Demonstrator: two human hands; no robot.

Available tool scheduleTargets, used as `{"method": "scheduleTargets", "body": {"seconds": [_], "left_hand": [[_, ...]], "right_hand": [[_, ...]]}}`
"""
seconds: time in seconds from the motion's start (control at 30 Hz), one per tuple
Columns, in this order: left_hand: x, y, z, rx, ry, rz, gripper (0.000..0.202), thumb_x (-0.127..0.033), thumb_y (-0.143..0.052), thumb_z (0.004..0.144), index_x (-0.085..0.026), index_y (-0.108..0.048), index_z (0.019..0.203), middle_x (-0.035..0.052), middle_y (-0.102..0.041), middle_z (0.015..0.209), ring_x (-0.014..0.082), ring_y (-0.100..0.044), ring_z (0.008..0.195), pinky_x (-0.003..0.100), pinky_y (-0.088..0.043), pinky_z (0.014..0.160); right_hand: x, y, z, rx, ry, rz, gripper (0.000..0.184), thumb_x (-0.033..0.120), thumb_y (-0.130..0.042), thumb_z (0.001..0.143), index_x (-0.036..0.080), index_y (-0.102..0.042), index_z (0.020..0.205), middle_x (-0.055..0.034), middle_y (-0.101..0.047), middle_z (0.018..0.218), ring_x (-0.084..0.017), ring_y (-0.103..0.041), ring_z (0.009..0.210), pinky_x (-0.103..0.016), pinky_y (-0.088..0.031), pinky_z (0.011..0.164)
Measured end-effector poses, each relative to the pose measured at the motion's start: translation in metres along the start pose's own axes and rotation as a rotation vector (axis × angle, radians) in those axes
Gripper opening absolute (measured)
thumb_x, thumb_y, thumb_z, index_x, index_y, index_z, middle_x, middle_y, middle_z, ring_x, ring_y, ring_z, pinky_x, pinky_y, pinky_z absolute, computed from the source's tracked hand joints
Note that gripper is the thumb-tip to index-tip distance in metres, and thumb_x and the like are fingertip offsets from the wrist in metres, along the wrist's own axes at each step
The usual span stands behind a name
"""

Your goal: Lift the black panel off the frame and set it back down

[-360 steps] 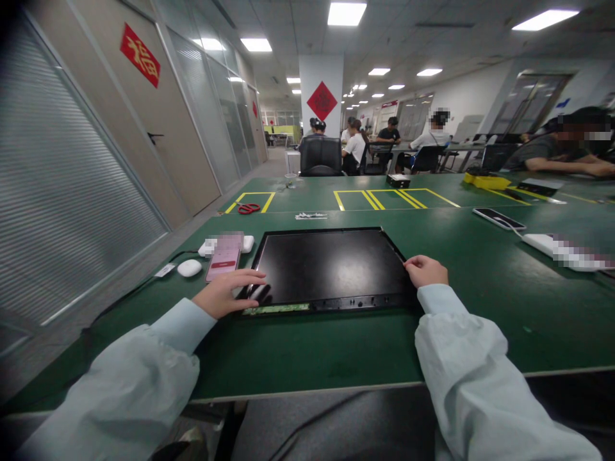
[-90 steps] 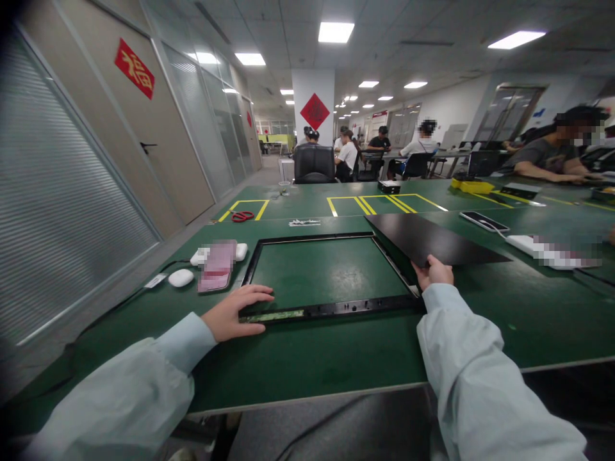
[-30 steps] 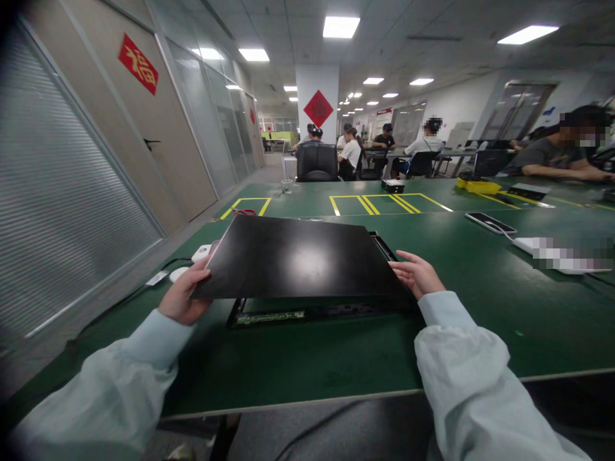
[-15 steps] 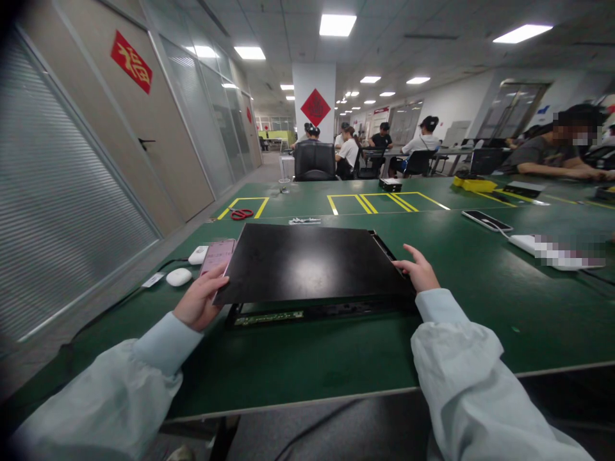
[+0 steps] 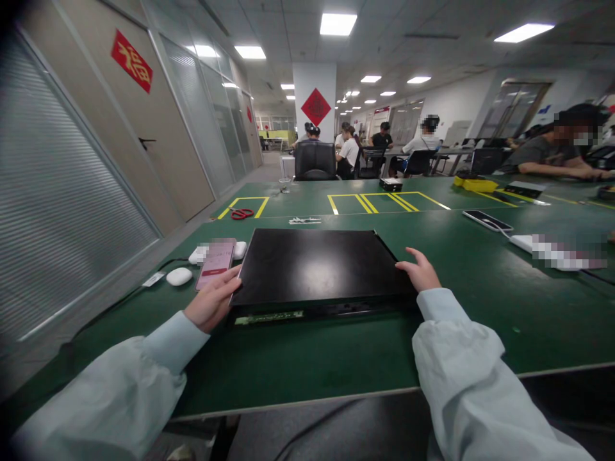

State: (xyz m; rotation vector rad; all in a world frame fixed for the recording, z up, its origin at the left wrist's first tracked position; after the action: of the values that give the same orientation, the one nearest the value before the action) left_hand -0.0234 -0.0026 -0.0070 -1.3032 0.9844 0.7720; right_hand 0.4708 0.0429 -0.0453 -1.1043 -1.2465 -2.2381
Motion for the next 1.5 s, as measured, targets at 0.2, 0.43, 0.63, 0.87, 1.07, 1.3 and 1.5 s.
{"method": "scheduleTargets", "body": {"seconds": [0.2, 0.43, 0.63, 0.87, 1.07, 1.3, 1.5], "left_hand": [[0.000, 0.001, 0.001, -0.025, 0.038, 0.026, 0.059, -0.019, -0.082, 0.070, -0.013, -0.066, 0.126, 0.0142, -0.071, 0.124, 0.0308, -0.064, 0.120, 0.040, -0.051, 0.102], [0.000, 0.000, 0.002, -0.018, 0.040, 0.023, 0.055, -0.017, -0.079, 0.073, -0.012, -0.065, 0.126, 0.0142, -0.071, 0.124, 0.0298, -0.063, 0.121, 0.038, -0.051, 0.101], [-0.002, -0.003, 0.002, 0.035, 0.057, 0.011, 0.055, -0.022, -0.080, 0.074, -0.014, -0.065, 0.127, 0.0126, -0.072, 0.121, 0.0314, -0.062, 0.121, 0.037, -0.052, 0.099], [-0.003, -0.003, 0.000, -0.015, 0.076, 0.012, 0.066, -0.018, -0.078, 0.073, -0.015, -0.058, 0.136, 0.0144, -0.071, 0.123, 0.0299, -0.065, 0.118, 0.039, -0.052, 0.099], [-0.002, -0.003, -0.002, -0.003, 0.072, 0.035, 0.075, -0.020, -0.082, 0.070, -0.012, -0.054, 0.139, 0.0156, -0.069, 0.126, 0.0297, -0.061, 0.123, 0.037, -0.047, 0.104], [-0.001, -0.004, -0.001, 0.042, 0.070, 0.055, 0.065, -0.024, -0.080, 0.074, -0.018, -0.060, 0.135, 0.0116, -0.070, 0.126, 0.0291, -0.060, 0.124, 0.038, -0.046, 0.105], [0.003, 0.004, 0.003, -0.030, 0.062, 0.039, 0.064, -0.018, -0.079, 0.075, -0.018, -0.056, 0.135, 0.0118, -0.072, 0.121, 0.0259, -0.065, 0.116, 0.037, -0.049, 0.102]], "right_hand": [[0.008, -0.003, -0.006, 0.040, -0.131, 0.044, 0.048, 0.038, -0.071, 0.062, 0.024, -0.066, 0.107, -0.0048, -0.074, 0.087, -0.027, -0.068, 0.087, -0.041, -0.050, 0.083], [0.026, 0.000, -0.014, 0.097, -0.165, -0.061, 0.039, 0.035, -0.071, 0.062, 0.024, -0.063, 0.099, -0.0047, -0.077, 0.090, -0.028, -0.068, 0.096, -0.042, -0.048, 0.089], [0.030, 0.000, -0.017, 0.110, -0.119, -0.143, 0.032, 0.034, -0.069, 0.063, 0.025, -0.063, 0.093, -0.0041, -0.077, 0.088, -0.026, -0.069, 0.091, -0.038, -0.050, 0.082], [0.031, -0.001, -0.019, 0.072, -0.065, -0.242, 0.024, 0.031, -0.065, 0.066, 0.025, -0.065, 0.089, -0.0025, -0.076, 0.082, -0.025, -0.070, 0.088, -0.036, -0.050, 0.079], [0.036, 0.001, -0.021, 0.084, -0.103, -0.303, 0.024, 0.029, -0.062, 0.068, 0.024, -0.066, 0.091, -0.0031, -0.076, 0.086, -0.025, -0.070, 0.091, -0.036, -0.051, 0.080], [0.035, 0.002, -0.020, 0.058, -0.063, -0.309, 0.021, 0.029, -0.062, 0.065, 0.025, -0.068, 0.085, -0.0020, -0.076, 0.080, -0.025, -0.070, 0.086, -0.035, -0.051, 0.075], [0.031, 0.001, -0.019, 0.026, -0.022, -0.315, 0.018, 0.029, -0.063, 0.063, 0.026, -0.069, 0.080, -0.0006, -0.075, 0.075, -0.024, -0.070, 0.081, -0.034, -0.050, 0.070]]}}
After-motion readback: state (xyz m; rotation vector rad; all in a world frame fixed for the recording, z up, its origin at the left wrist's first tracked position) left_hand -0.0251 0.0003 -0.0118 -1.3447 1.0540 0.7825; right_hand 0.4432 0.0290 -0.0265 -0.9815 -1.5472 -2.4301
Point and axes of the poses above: each hand's wrist, its own z-axis towards the middle knuckle, its own y-axis out of the back of the hand, x = y × z, the point moved 2 cm from there along z, towards the middle knuckle
